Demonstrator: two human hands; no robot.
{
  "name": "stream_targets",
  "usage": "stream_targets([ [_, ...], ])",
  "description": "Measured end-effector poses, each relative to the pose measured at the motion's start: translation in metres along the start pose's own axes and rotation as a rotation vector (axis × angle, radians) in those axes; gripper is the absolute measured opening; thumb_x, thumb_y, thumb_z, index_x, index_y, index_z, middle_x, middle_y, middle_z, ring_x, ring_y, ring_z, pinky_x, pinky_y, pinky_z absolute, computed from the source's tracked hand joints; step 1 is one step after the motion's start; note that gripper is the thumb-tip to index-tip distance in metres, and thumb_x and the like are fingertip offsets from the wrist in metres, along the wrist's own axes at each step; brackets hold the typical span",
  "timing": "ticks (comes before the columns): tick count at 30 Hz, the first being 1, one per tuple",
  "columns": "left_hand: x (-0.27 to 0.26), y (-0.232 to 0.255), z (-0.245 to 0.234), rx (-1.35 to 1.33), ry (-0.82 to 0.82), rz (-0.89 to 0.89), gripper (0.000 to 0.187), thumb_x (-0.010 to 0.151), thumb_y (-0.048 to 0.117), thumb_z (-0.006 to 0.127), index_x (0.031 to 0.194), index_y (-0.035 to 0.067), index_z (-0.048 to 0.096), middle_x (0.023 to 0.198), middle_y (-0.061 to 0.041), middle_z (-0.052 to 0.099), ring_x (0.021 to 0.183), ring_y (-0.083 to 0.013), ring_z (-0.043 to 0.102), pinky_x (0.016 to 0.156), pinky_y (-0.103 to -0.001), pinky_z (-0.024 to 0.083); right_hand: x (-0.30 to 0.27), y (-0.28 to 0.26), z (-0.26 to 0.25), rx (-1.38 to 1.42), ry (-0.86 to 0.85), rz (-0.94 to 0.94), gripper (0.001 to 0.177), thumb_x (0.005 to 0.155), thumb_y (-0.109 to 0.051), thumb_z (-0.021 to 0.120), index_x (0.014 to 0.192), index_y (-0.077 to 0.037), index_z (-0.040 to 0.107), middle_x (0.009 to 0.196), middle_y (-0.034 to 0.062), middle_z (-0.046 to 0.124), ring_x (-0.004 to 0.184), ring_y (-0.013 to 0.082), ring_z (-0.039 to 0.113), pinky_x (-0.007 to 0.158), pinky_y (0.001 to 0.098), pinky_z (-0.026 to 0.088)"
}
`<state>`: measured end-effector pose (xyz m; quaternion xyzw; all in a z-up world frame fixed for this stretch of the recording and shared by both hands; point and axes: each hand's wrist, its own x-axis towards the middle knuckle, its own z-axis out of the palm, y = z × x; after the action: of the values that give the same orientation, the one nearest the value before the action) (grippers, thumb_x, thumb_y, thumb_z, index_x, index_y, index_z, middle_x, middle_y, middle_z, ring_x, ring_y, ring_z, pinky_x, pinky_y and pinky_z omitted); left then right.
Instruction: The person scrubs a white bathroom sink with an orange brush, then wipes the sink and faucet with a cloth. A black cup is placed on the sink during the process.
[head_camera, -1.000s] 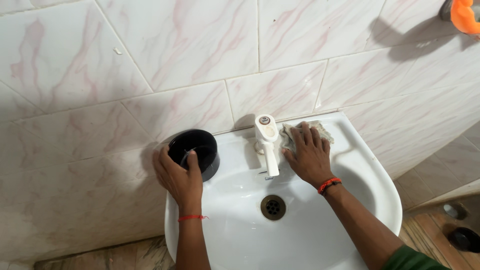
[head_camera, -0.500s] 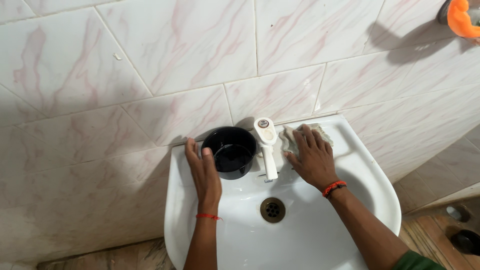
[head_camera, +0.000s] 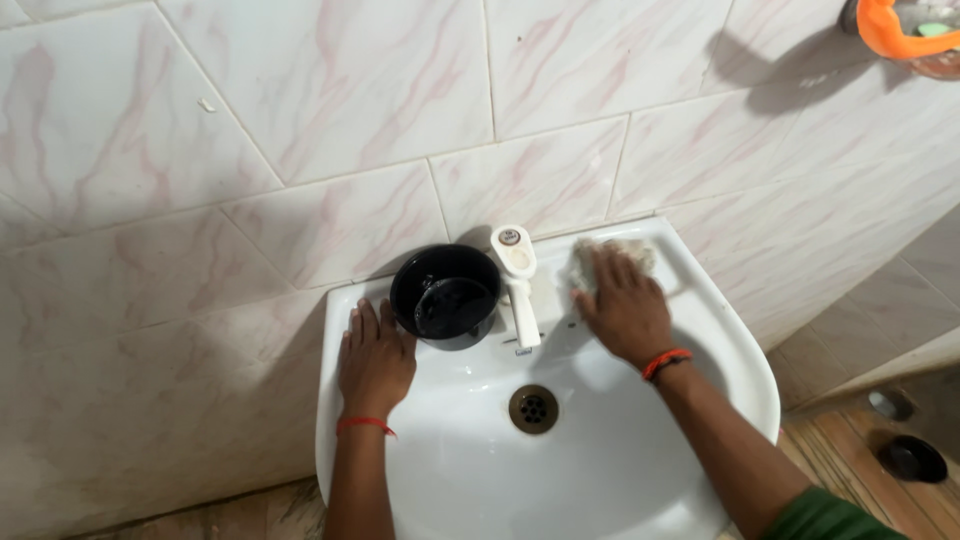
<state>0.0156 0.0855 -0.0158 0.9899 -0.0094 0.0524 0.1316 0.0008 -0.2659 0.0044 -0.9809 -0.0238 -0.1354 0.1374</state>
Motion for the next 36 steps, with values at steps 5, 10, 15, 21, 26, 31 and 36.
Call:
stream_targets([
  [5,-0.008,-0.01,-0.008,0.055,0.0,0.147,0.074,0.103,0.052,0.038,0.154,-0.001,0.033,0.162,-0.028,0.022,0.153,-0.0391,0.02,0.118,-0.047,0.022,-0.005,-0.018,0.016,-0.159,0.036,-0.084,0.087,0.098,-0.06,0.047,0.159,-0.005,0.02,0.16,0.0244,0.029,0.147,0.0444,0.026,0.117,0.055,0.023],
  [10,-0.023,0.0,-0.017,0.013,0.135,0.108,0.064,0.102,0.046,0.043,0.146,0.001,0.047,0.163,-0.019,0.032,0.151,-0.0308,0.03,0.121,-0.041,0.026,-0.01,-0.025,0.016,-0.069,-0.138,-0.151,0.077,0.095,-0.048,0.051,0.159,-0.014,0.025,0.163,0.0151,0.031,0.15,0.0352,0.028,0.12,0.0541,0.024],
  [15,-0.024,0.003,-0.02,0.055,0.158,0.126,0.061,0.103,0.043,0.045,0.147,0.001,0.048,0.159,-0.017,0.038,0.148,-0.0297,0.033,0.12,-0.043,0.026,0.006,0.009,0.015,-0.024,-0.028,0.049,0.06,0.096,-0.034,0.048,0.152,-0.015,0.042,0.168,0.0144,0.038,0.154,0.0321,0.038,0.122,0.0482,0.037],
  [21,-0.02,0.007,-0.028,-0.063,0.248,0.102,0.043,0.096,0.023,0.056,0.133,0.002,0.061,0.144,-0.014,0.056,0.131,-0.0318,0.051,0.107,-0.044,0.041,-0.005,-0.023,0.035,-0.14,0.031,-0.185,0.072,0.098,-0.051,0.05,0.157,-0.014,0.033,0.164,0.012,0.031,0.15,0.0342,0.026,0.117,0.0647,0.021],
  [26,-0.001,0.005,-0.041,-0.108,0.219,0.012,0.019,0.094,0.013,0.06,0.107,0.006,0.072,0.115,-0.009,0.068,0.109,-0.0306,0.063,0.09,-0.044,0.053,-0.003,-0.001,0.0,-0.06,-0.119,0.102,0.072,0.096,-0.053,0.048,0.156,-0.018,0.033,0.166,0.0051,0.031,0.155,0.0263,0.026,0.119,0.0586,0.025],
  [31,0.002,0.012,-0.037,-0.124,0.371,-0.018,0.013,0.085,0.012,0.067,0.094,0.005,0.074,0.105,-0.01,0.069,0.101,-0.0305,0.064,0.084,-0.043,0.053,0.002,-0.012,0.013,-0.215,0.021,0.072,0.084,0.097,-0.062,0.052,0.153,-0.002,0.033,0.16,0.0234,0.031,0.148,0.0394,0.025,0.117,0.0529,0.025],
  [36,0.003,0.005,-0.037,-0.222,0.406,-0.027,0.011,0.086,0.013,0.069,0.093,0.006,0.075,0.105,-0.008,0.07,0.102,-0.0306,0.063,0.087,-0.043,0.053,-0.006,-0.019,0.026,0.062,0.047,-0.281,0.058,0.099,-0.036,0.054,0.148,-0.006,0.047,0.156,0.0162,0.045,0.146,0.0329,0.037,0.117,0.0497,0.031],
])
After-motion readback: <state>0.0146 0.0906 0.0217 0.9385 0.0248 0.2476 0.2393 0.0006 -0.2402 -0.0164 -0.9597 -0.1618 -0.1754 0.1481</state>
